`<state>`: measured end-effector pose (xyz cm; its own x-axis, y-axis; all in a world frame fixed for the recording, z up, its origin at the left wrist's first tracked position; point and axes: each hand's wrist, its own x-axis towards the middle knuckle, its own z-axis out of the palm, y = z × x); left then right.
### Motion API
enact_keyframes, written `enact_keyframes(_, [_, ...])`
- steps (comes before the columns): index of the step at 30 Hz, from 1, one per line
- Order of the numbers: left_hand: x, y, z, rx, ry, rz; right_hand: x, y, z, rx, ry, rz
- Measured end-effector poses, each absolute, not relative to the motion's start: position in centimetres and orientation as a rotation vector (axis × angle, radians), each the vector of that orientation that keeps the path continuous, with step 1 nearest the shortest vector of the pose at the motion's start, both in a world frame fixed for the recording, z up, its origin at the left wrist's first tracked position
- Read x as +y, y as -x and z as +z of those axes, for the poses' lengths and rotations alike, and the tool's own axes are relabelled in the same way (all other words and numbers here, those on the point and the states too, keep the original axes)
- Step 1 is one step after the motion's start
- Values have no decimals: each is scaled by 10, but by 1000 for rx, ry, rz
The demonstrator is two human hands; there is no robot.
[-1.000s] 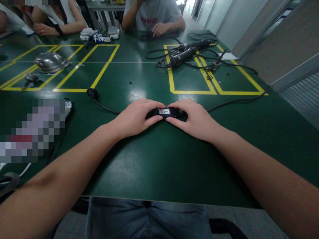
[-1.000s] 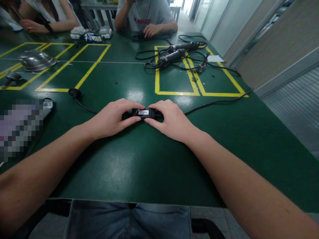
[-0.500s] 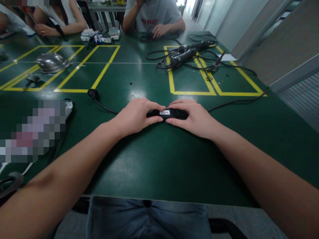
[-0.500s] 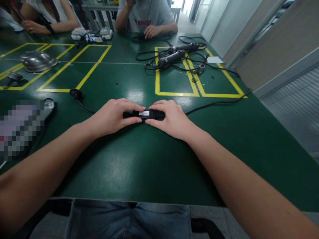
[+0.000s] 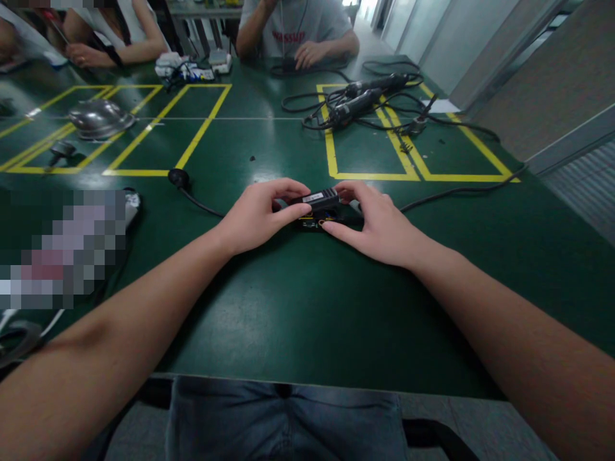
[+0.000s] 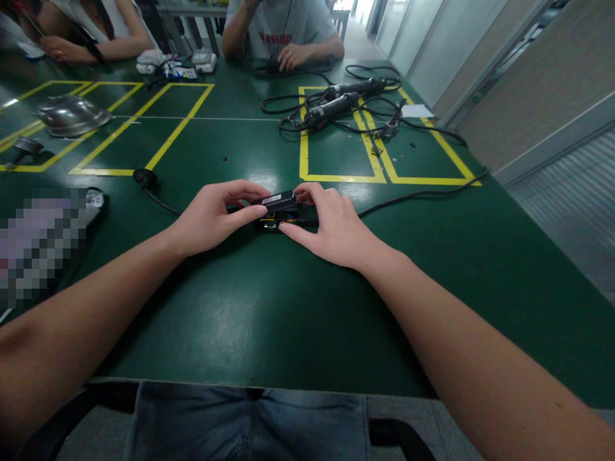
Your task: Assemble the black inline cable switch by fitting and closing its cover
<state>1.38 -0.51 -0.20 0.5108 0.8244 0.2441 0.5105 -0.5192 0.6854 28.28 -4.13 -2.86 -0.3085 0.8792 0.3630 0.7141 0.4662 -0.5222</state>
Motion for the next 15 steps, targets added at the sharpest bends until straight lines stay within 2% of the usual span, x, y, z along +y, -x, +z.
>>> enact_keyframes(6, [2,-6,-3,1462,-2376,720,-42,-282,-22,-2093,1308,410])
enact_keyframes(15, [1,-7,-2,1462,-2423,622,-44,-281,-13,-2238,1248,405])
